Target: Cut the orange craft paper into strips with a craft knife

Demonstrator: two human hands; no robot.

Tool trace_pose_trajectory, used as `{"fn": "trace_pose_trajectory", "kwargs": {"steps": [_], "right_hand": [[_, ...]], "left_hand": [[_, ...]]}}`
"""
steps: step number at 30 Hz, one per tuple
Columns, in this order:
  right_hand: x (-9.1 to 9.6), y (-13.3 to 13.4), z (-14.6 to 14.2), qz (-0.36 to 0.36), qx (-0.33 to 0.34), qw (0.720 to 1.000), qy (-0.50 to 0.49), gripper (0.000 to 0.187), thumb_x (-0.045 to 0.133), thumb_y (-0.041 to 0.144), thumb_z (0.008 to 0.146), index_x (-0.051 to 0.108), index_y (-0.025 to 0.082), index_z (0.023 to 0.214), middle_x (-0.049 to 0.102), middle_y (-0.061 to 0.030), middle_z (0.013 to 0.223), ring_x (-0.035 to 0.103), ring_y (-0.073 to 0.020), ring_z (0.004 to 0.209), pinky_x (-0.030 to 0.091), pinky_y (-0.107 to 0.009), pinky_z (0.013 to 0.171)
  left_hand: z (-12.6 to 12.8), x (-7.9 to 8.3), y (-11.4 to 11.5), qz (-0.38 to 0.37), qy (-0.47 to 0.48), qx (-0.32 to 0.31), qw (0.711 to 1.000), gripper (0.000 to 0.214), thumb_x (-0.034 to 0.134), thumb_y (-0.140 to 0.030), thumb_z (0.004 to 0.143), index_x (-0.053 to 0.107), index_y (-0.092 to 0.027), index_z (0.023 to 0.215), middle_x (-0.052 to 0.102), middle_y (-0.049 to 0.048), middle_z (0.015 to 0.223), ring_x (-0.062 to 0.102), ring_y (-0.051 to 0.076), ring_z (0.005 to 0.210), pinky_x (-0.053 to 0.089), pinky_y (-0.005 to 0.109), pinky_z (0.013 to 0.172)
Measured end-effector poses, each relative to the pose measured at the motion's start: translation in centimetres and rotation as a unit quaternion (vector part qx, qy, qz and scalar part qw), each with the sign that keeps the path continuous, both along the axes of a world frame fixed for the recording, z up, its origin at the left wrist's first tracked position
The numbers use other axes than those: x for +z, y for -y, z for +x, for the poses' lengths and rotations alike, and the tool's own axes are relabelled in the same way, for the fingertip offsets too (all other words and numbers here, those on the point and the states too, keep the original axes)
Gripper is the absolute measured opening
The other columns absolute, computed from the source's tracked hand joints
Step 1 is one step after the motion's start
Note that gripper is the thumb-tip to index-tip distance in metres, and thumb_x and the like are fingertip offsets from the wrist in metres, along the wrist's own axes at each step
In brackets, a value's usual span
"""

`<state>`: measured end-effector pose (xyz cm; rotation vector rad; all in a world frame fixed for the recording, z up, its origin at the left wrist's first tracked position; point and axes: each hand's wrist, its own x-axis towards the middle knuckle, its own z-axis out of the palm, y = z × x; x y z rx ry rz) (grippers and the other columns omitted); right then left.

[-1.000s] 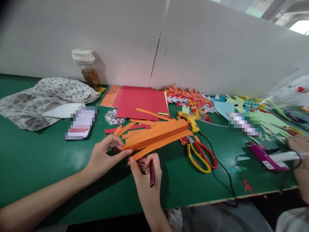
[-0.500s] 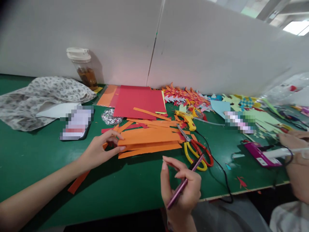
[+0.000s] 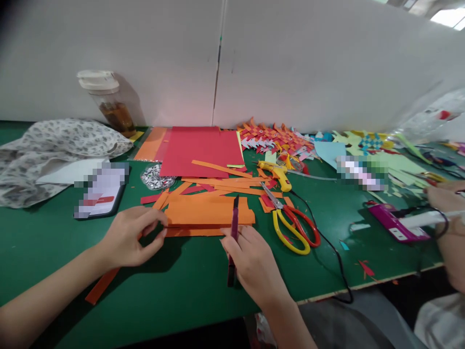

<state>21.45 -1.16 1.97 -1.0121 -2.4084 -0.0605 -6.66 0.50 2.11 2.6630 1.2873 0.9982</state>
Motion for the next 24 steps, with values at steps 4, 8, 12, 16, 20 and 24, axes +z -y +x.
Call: {"fn": "trace_pose_trajectory", "kwargs": {"steps": [4,8,12,16,20,24], "right_hand": [[0.1,-0.6,-0.3,0.018,0.012,0.999,0.033,0.021,0.05,0.002,0.087,0.052,0.021,0.079,0.073,-0.0108,0.089,0.067,-0.0233,0.079,0.052,-0.036,0.069],[0.4,-1.0,-0.8,0.042,0.019,0.998,0.049,0.021,0.046,0.005,0.091,0.058,0.02,0.082,0.072,-0.0099,0.079,0.067,-0.0223,0.074,0.052,-0.035,0.069],[0.6,-0.7,-1.0,0.04,0.028,0.998,0.029,0.024,0.046,0.006,0.091,0.06,0.022,0.08,0.071,-0.0083,0.077,0.067,-0.0206,0.072,0.052,-0.034,0.069],[0.2,0.1,-0.7,-0.005,0.053,0.999,0.005,0.026,0.05,0.005,0.089,0.055,0.022,0.071,0.072,-0.0066,0.08,0.065,-0.0182,0.07,0.05,-0.031,0.063],[-0.5,0.8,-0.6,-0.025,0.058,0.998,-0.015,0.022,0.055,0.005,0.085,0.054,0.022,0.071,0.073,-0.0066,0.089,0.066,-0.0191,0.074,0.051,-0.032,0.065],[-0.5,1.0,-1.1,-0.041,0.065,0.997,-0.01,0.017,0.057,0.006,0.083,0.055,0.023,0.079,0.073,-0.0087,0.105,0.068,-0.0235,0.089,0.053,-0.038,0.076]], "left_hand": [[1.3,0.0,0.6,0.085,-0.055,-0.075,0.992,0.011,0.051,-0.013,0.086,0.058,-0.018,0.079,0.059,-0.0017,0.061,0.055,0.013,0.055,0.042,0.026,0.055],[2.3,0.0,0.9,0.119,-0.118,-0.121,0.978,0.017,0.046,-0.012,0.093,0.062,-0.015,0.087,0.063,0.0015,0.066,0.06,0.015,0.061,0.047,0.027,0.057],[2.6,-0.1,1.1,0.124,-0.11,-0.12,0.979,0.021,0.042,-0.011,0.096,0.062,-0.012,0.101,0.069,0.0051,0.078,0.065,0.017,0.071,0.051,0.028,0.063],[2.6,-0.7,1.1,0.107,-0.097,-0.095,0.985,0.017,0.047,-0.012,0.095,0.062,-0.011,0.103,0.069,0.0053,0.085,0.064,0.018,0.075,0.051,0.031,0.066],[2.5,-1.2,1.1,0.093,-0.108,-0.106,0.984,0.022,0.042,-0.013,0.097,0.064,-0.013,0.099,0.069,0.0039,0.081,0.062,0.019,0.073,0.049,0.032,0.063],[2.5,-1.2,1.2,0.084,-0.115,-0.116,0.983,0.026,0.037,-0.014,0.099,0.064,-0.013,0.098,0.069,0.0041,0.081,0.062,0.018,0.072,0.047,0.03,0.06]]}}
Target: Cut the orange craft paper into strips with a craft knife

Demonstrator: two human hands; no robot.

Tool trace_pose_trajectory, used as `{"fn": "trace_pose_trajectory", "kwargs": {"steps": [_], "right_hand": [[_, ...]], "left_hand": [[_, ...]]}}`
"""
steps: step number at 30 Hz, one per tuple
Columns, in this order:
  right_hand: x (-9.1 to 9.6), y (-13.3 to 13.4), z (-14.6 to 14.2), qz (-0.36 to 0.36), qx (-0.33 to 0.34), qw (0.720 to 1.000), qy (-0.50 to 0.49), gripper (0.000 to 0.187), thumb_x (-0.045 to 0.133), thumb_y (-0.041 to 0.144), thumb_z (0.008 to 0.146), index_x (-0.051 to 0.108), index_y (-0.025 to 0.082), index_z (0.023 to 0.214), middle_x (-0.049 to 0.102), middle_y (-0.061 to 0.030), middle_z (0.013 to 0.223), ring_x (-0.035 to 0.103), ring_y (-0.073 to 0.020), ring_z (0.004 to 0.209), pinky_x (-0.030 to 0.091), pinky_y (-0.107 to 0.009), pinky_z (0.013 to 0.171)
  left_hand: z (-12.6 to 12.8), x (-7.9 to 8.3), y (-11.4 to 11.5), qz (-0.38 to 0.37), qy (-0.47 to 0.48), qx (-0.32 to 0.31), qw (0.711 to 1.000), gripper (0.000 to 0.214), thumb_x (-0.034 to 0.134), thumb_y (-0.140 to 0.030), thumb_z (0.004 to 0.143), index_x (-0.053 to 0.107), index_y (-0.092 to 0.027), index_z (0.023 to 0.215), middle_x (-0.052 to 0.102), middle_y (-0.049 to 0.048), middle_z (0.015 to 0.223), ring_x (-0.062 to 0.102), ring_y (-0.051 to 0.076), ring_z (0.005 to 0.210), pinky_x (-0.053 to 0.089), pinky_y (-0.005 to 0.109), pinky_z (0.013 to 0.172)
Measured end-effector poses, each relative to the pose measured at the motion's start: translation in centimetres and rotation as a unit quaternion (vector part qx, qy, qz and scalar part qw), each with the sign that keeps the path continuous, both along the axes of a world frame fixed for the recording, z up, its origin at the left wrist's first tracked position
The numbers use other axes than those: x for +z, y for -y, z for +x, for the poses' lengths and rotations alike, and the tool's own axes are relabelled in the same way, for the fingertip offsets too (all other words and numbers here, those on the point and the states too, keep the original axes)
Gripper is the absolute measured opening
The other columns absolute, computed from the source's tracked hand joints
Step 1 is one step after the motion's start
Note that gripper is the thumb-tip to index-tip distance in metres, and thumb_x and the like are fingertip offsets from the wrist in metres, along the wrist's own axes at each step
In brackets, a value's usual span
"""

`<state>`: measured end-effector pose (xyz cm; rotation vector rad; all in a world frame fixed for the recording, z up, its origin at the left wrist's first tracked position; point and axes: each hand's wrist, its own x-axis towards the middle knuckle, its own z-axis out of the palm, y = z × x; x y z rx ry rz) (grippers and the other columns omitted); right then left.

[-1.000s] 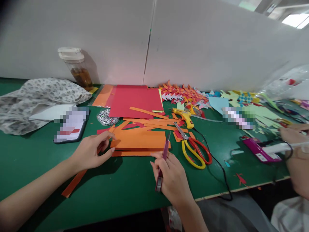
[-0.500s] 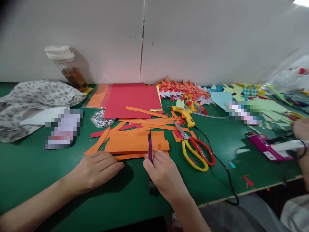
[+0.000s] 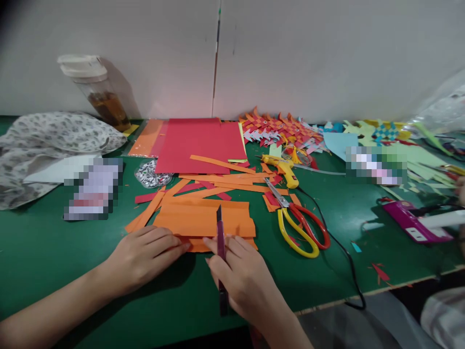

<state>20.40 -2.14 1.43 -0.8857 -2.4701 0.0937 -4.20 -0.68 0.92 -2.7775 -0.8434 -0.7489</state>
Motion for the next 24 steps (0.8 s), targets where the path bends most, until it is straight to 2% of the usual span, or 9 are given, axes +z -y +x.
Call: {"fn": "trace_pose_trajectory", "kwargs": {"steps": [3,6,8,12,14,17,20,22,24], "right_hand": [[0.1,0.2,0.0,-0.007,0.002,0.999,-0.042,0.025,0.063,0.005,0.077,0.047,0.024,0.075,0.071,-0.0032,0.081,0.065,-0.0202,0.072,0.053,-0.038,0.072],[0.1,0.6,0.4,-0.006,-0.042,0.989,-0.141,0.037,0.069,0.005,0.07,0.039,0.026,0.075,0.059,0.0047,0.06,0.056,-0.0158,0.054,0.053,-0.039,0.07],[0.1,0.8,0.5,-0.016,-0.057,0.985,-0.161,0.037,0.069,0.004,0.069,0.04,0.026,0.078,0.063,0.0035,0.066,0.059,-0.0164,0.057,0.053,-0.04,0.072],[0.6,0.7,-0.2,-0.01,-0.038,0.997,-0.063,0.025,0.065,0.009,0.075,0.046,0.025,0.08,0.074,-0.0046,0.09,0.066,-0.022,0.078,0.053,-0.037,0.071],[1.0,0.7,-0.7,0.011,-0.033,0.999,-0.04,0.02,0.064,0.012,0.077,0.048,0.023,0.078,0.072,-0.0051,0.081,0.064,-0.0222,0.072,0.052,-0.037,0.065],[1.2,1.1,-0.7,0.044,-0.05,0.989,-0.133,0.021,0.063,0.011,0.075,0.045,0.023,0.072,0.056,0.0014,0.056,0.053,-0.0166,0.053,0.047,-0.033,0.056],[0.7,1.8,-0.1,0.035,-0.064,0.966,-0.247,0.006,0.053,0.019,0.084,0.052,0.022,0.079,0.052,0.0011,0.056,0.051,-0.0161,0.05,0.047,-0.033,0.053],[0.0,2.4,0.3,-0.001,-0.077,0.957,-0.281,0.021,0.042,0.034,0.093,0.059,0.022,0.094,0.06,-0.0034,0.063,0.058,-0.0192,0.054,0.049,-0.034,0.052],[-0.7,3.1,0.5,-0.027,-0.114,0.944,-0.307,0.04,0.034,0.048,0.096,0.06,0.021,0.11,0.067,-0.008,0.074,0.064,-0.0227,0.061,0.052,-0.036,0.054]], "left_hand": [[0.0,0.0,0.1,-0.006,0.005,-0.001,1.0,0.03,0.034,-0.014,0.1,0.063,-0.013,0.099,0.069,0.0046,0.081,0.062,0.017,0.073,0.046,0.029,0.062],[0.0,-0.2,0.2,-0.002,0.006,0.001,1.0,0.03,0.032,-0.013,0.1,0.063,-0.013,0.103,0.069,0.0053,0.082,0.062,0.018,0.074,0.046,0.03,0.063],[0.0,-0.2,0.3,0.004,0.002,0.002,1.0,0.03,0.032,-0.013,0.1,0.063,-0.012,0.103,0.069,0.0055,0.082,0.062,0.018,0.073,0.046,0.031,0.062],[0.1,0.3,0.2,0.015,-0.006,-0.003,1.0,0.031,0.033,-0.012,0.1,0.064,-0.013,0.097,0.068,0.0047,0.077,0.062,0.016,0.07,0.045,0.029,0.06],[0.1,0.5,0.1,0.025,0.002,-0.009,1.0,0.032,0.033,-0.012,0.1,0.064,-0.013,0.092,0.067,0.0039,0.074,0.062,0.016,0.067,0.044,0.028,0.058],[0.1,0.8,0.1,0.023,0.006,-0.011,1.0,0.031,0.035,-0.012,0.1,0.065,-0.012,0.092,0.067,0.0036,0.073,0.063,0.016,0.069,0.045,0.028,0.058],[0.1,0.7,0.1,0.029,0.006,-0.012,0.999,0.029,0.037,-0.01,0.099,0.065,-0.011,0.093,0.067,0.0036,0.072,0.064,0.016,0.07,0.045,0.028,0.059],[0.1,0.5,0.1,0.035,0.005,-0.017,0.999,0.025,0.04,-0.01,0.098,0.065,-0.01,0.095,0.068,0.0038,0.073,0.064,0.016,0.071,0.045,0.028,0.059],[0.0,0.2,0.1,0.038,0.004,-0.021,0.999,0.02,0.046,-0.011,0.096,0.065,-0.01,0.097,0.068,0.0038,0.075,0.063,0.017,0.071,0.045,0.029,0.06]]}}
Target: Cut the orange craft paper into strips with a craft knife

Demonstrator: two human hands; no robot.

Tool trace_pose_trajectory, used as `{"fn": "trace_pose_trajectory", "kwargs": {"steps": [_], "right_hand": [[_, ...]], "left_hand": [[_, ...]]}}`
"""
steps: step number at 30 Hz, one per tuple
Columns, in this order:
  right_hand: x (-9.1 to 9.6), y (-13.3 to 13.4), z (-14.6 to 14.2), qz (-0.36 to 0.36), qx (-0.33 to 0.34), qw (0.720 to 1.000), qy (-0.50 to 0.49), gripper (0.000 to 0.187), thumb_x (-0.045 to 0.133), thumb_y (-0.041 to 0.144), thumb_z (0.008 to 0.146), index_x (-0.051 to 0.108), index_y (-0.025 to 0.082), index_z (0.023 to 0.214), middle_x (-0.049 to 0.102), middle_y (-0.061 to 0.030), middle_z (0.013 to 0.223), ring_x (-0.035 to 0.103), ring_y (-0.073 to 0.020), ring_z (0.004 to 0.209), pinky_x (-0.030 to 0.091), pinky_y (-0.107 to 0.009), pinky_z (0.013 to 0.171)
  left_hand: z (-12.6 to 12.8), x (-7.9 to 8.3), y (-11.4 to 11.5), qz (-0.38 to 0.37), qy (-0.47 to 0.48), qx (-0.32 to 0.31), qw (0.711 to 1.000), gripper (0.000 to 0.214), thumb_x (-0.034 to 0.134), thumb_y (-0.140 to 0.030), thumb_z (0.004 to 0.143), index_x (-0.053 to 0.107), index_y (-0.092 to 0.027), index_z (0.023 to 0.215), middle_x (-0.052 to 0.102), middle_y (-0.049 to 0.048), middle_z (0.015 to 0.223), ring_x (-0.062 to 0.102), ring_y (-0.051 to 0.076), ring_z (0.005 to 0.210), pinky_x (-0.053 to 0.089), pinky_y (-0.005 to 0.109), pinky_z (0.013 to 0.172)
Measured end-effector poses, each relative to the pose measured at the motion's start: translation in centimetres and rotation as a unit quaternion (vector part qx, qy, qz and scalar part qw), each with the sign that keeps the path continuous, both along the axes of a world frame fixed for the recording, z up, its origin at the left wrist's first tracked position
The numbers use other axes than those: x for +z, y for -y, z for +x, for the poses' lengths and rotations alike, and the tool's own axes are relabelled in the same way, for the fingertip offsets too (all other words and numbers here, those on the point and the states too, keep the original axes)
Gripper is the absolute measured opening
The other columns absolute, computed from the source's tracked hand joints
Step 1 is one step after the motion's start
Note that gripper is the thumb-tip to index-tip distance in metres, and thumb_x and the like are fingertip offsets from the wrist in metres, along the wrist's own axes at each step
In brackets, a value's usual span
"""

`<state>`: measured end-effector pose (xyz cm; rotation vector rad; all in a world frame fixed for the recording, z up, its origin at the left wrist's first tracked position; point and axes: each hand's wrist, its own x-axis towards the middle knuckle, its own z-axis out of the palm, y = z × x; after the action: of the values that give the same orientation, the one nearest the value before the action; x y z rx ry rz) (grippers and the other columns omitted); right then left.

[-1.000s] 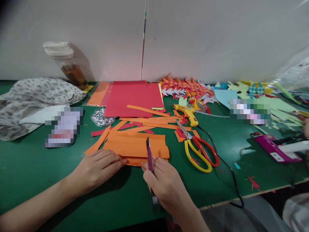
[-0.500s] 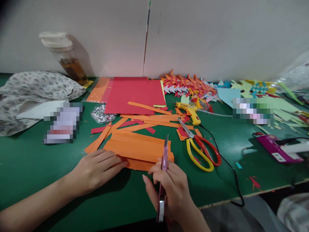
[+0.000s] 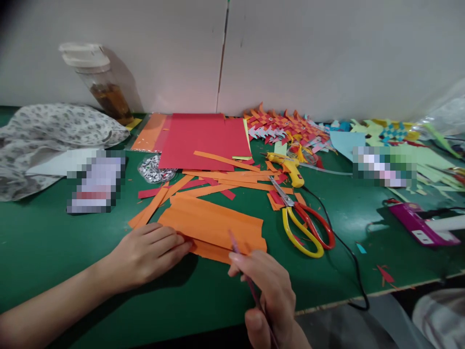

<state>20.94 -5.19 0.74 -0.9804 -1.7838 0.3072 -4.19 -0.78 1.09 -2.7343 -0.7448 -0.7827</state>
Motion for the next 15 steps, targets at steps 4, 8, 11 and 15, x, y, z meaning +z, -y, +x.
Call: {"fn": "trace_pose_trajectory", "kwargs": {"steps": [4,8,11,15], "right_hand": [[-0.5,1.1,0.5,-0.054,-0.042,0.997,-0.017,0.046,0.033,0.054,0.095,0.062,0.022,0.111,0.072,-0.0113,0.086,0.071,-0.0274,0.075,0.057,-0.039,0.065],[0.2,1.4,0.5,-0.115,0.008,0.993,0.01,0.041,0.031,0.047,0.098,0.062,0.023,0.109,0.075,-0.0088,0.087,0.073,-0.0264,0.083,0.058,-0.036,0.073],[0.6,1.1,-0.2,-0.12,0.042,0.989,0.081,0.04,0.032,0.048,0.099,0.059,0.023,0.117,0.075,-0.0078,0.098,0.072,-0.0227,0.092,0.057,-0.029,0.08],[0.6,0.8,-0.8,-0.063,0.069,0.981,0.171,0.042,0.04,0.05,0.097,0.06,0.023,0.12,0.073,-0.0096,0.108,0.071,-0.0218,0.097,0.055,-0.027,0.085]], "left_hand": [[-0.1,-0.4,0.0,-0.006,0.002,-0.002,1.0,0.009,0.056,-0.014,0.092,0.065,-0.011,0.092,0.067,0.0016,0.075,0.06,0.016,0.067,0.042,0.03,0.058],[-0.3,-0.3,0.2,-0.032,0.011,-0.01,0.999,0.009,0.056,-0.014,0.09,0.065,-0.013,0.089,0.066,0.0011,0.073,0.057,0.015,0.065,0.043,0.03,0.058],[-0.4,-0.2,0.2,-0.035,0.014,-0.024,0.999,0.013,0.052,-0.012,0.09,0.065,-0.012,0.091,0.066,0.0023,0.074,0.059,0.016,0.069,0.044,0.03,0.061],[-0.3,0.0,0.1,-0.038,0.014,-0.029,0.999,0.016,0.049,-0.011,0.089,0.065,-0.012,0.088,0.065,0.0022,0.07,0.059,0.015,0.066,0.044,0.03,0.059]]}}
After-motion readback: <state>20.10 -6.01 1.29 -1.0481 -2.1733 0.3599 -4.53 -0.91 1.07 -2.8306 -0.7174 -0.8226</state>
